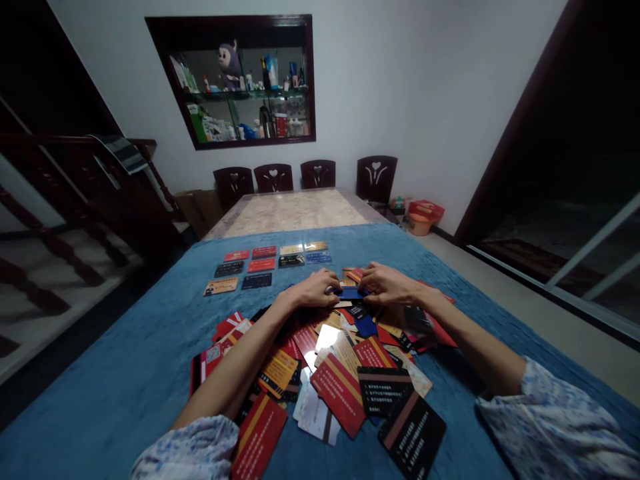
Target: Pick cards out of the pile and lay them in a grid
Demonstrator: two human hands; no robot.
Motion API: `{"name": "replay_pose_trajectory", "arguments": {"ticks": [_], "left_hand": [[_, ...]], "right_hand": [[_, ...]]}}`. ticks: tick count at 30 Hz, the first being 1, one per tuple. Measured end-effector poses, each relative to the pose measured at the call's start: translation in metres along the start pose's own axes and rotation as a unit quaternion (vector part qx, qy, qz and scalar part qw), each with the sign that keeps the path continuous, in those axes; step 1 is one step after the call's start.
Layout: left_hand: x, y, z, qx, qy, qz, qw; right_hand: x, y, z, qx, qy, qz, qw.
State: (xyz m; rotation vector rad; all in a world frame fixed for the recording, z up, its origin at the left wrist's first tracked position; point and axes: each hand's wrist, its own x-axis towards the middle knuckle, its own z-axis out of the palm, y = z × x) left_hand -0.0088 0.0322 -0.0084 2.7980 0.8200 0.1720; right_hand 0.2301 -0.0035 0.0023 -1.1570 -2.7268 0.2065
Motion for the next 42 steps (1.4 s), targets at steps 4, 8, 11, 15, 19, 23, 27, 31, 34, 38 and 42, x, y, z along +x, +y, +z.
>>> {"name": "replay_pose_trajectory", "arguments": {"ticks": [4,8,11,15,19,23,27,31,34,38,42], "left_hand": [[-0.001,0.002,-0.004,-0.024,0.02,0.009,0.999],[-0.002,0.005,-0.01,-0.075,0.048,-0.01,0.996],[-0.003,0.005,-0.013,-0.098,0.065,-0.011,0.993],[-0.002,0.002,-0.013,-0.109,0.096,-0.011,0.989],[0.001,-0.002,-0.008,-0.102,0.124,-0.019,0.987],[0.003,-0.003,-0.002,-0.11,0.155,-0.036,0.981],[0.003,-0.003,0.002,-0.117,0.165,-0.034,0.979],[0.004,-0.007,0.007,-0.136,0.185,-0.021,0.973],[0.005,-0.011,0.012,-0.131,0.2,-0.014,0.971],[0.005,-0.012,0.015,-0.105,0.209,-0.013,0.972],[0.004,-0.008,0.013,-0.09,0.206,-0.02,0.974]], "right_hand": [[-0.003,-0.001,-0.005,0.014,0.011,-0.01,1.0],[-0.004,-0.003,-0.009,0.028,0.03,0.005,0.999],[-0.005,-0.002,-0.009,0.03,0.06,0.014,0.998],[-0.004,0.001,-0.007,0.02,0.087,0.014,0.996],[-0.001,0.005,0.0,0.015,0.11,0.035,0.993],[0.001,0.004,0.006,0.0,0.125,0.07,0.99],[0.003,0.0,0.009,-0.026,0.121,0.106,0.987],[0.005,-0.001,0.012,-0.066,0.108,0.126,0.984],[0.006,-0.001,0.014,-0.085,0.105,0.123,0.983],[0.006,-0.001,0.016,-0.084,0.097,0.108,0.986],[0.005,-0.004,0.016,-0.088,0.09,0.118,0.985]]}}
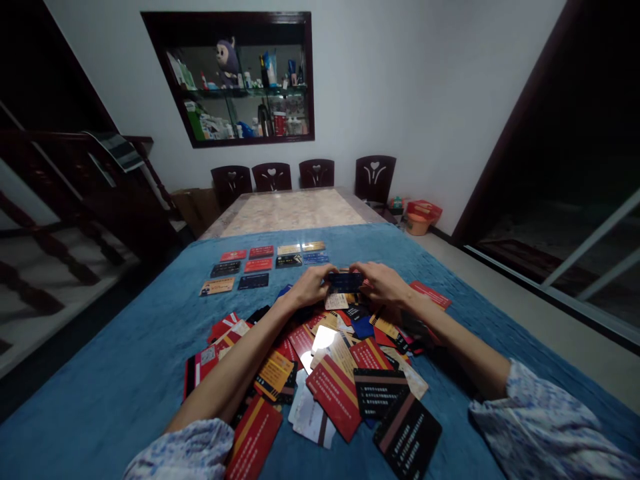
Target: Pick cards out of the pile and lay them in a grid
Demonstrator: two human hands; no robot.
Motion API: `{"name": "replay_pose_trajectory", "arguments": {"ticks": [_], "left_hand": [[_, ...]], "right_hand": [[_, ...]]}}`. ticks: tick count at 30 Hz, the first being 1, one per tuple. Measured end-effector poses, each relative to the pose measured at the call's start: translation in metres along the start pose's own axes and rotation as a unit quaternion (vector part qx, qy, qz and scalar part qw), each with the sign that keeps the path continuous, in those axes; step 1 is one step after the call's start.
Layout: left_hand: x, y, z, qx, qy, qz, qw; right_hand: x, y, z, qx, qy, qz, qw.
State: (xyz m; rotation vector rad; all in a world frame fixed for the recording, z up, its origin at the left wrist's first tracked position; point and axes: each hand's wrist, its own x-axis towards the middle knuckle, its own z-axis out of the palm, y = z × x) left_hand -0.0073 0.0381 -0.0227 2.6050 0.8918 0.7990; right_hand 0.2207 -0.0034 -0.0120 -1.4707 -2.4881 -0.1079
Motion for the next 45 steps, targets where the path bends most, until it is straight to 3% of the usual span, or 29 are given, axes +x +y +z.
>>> {"name": "replay_pose_trajectory", "arguments": {"ticks": [12,22,35,40,45], "left_hand": [[-0.001,0.001,0.0,0.012,-0.001,-0.008,1.0],[0.002,0.003,-0.002,-0.026,0.043,-0.056,0.997],[0.002,-0.002,0.001,0.02,0.013,-0.086,0.996],[0.003,-0.001,0.001,0.007,0.037,-0.054,0.998],[0.004,0.009,-0.003,-0.022,0.089,-0.031,0.995]], "right_hand": [[-0.001,0.002,0.009,0.016,0.0,-0.003,1.0],[0.001,0.012,0.013,0.063,0.009,0.01,0.998],[0.005,0.017,0.011,0.232,0.172,0.014,0.957],[0.004,0.007,0.004,0.126,0.216,-0.012,0.968],[0.001,-0.002,-0.004,-0.014,0.195,-0.038,0.98]]}}
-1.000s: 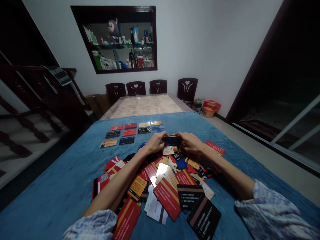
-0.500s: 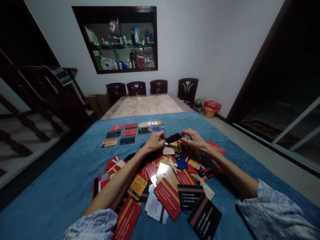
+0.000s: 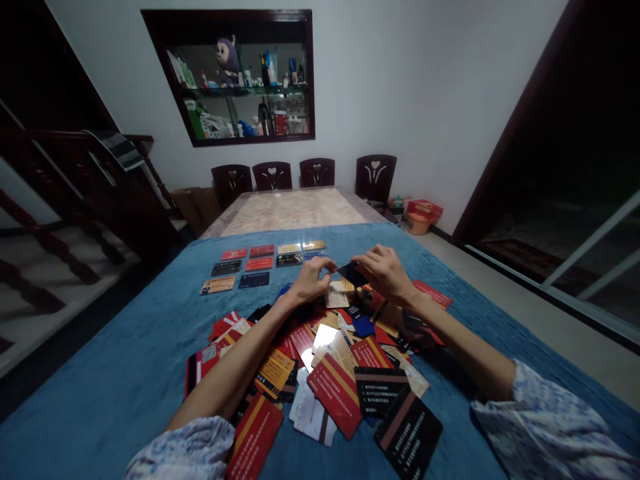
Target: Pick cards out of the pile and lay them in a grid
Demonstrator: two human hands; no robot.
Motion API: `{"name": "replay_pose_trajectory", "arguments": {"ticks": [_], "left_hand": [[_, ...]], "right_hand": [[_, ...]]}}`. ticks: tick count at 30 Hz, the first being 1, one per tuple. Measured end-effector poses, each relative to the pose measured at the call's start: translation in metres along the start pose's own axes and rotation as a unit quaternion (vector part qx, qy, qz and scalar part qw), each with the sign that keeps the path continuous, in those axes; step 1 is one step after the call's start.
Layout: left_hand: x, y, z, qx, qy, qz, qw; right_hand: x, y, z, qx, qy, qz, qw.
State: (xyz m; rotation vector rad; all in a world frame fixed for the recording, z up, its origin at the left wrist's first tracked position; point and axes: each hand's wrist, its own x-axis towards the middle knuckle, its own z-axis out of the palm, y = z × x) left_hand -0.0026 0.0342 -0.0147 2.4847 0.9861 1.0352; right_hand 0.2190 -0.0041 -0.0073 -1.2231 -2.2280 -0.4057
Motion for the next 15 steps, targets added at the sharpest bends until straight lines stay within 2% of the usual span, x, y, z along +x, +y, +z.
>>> {"name": "replay_pose_trajectory", "arguments": {"ticks": [6,15], "left_hand": [[-0.001,0.012,0.002,-0.05,-0.009,0.028,0.998],[-0.004,0.008,0.005,-0.041,-0.054,0.037,0.997]], "right_hand": [[-0.001,-0.001,0.007,-0.034,-0.021,-0.044,0.998],[-0.004,-0.012,0.011,-0.003,-0.023,-0.064,0.998]]}}
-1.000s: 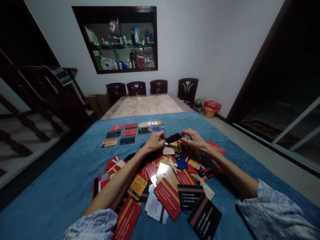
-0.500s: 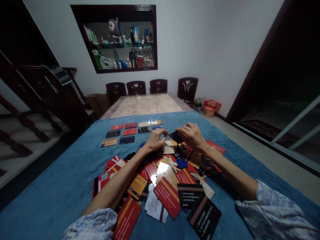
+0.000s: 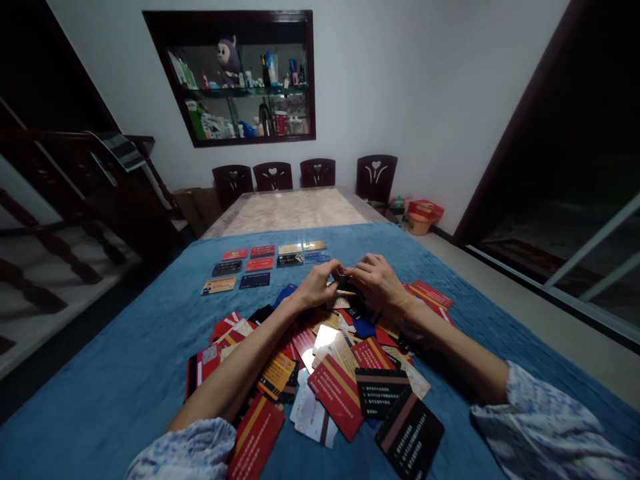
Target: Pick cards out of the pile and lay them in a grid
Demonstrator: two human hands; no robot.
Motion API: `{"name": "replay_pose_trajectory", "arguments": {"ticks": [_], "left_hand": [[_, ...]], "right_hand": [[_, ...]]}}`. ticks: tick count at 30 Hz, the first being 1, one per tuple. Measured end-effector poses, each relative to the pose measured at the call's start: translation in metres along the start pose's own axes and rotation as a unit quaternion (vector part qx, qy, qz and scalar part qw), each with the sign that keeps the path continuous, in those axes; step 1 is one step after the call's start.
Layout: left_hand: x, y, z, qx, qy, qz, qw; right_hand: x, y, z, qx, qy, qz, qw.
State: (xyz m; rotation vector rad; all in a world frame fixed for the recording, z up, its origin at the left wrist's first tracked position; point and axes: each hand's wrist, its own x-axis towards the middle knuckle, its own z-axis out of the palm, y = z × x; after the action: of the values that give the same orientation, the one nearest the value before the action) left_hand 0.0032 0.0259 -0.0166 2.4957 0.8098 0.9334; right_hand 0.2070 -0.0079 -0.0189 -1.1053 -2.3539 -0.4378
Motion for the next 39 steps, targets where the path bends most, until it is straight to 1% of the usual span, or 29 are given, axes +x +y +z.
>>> {"name": "replay_pose_trajectory", "arguments": {"ticks": [5,10,15,18,22,28,33,39], "left_hand": [[-0.003,-0.008,-0.003,0.029,-0.027,0.001,0.999],[-0.004,-0.014,-0.004,0.049,-0.031,0.005,0.998],[-0.006,-0.011,-0.003,0.078,-0.035,-0.009,0.996],[-0.007,-0.005,-0.001,0.114,-0.047,-0.03,0.992],[-0.008,0.0,0.001,0.152,-0.062,-0.055,0.985],[-0.007,0.001,0.003,0.141,-0.062,-0.074,0.985],[-0.006,0.002,0.001,0.116,-0.061,-0.091,0.987],[-0.005,0.003,-0.003,0.09,-0.064,-0.085,0.99]], "right_hand": [[-0.004,0.002,0.004,0.003,-0.025,0.019,0.999],[-0.006,0.007,0.005,-0.02,-0.061,0.028,0.998],[-0.008,0.008,0.002,-0.032,-0.089,0.02,0.995],[-0.008,0.008,0.0,-0.04,-0.106,0.015,0.993],[-0.008,0.01,-0.001,-0.048,-0.111,0.007,0.993],[-0.008,0.015,-0.004,-0.04,-0.115,-0.008,0.993],[-0.007,0.016,-0.004,-0.049,-0.118,-0.014,0.992],[-0.007,0.017,-0.004,-0.051,-0.125,-0.012,0.991]]}}
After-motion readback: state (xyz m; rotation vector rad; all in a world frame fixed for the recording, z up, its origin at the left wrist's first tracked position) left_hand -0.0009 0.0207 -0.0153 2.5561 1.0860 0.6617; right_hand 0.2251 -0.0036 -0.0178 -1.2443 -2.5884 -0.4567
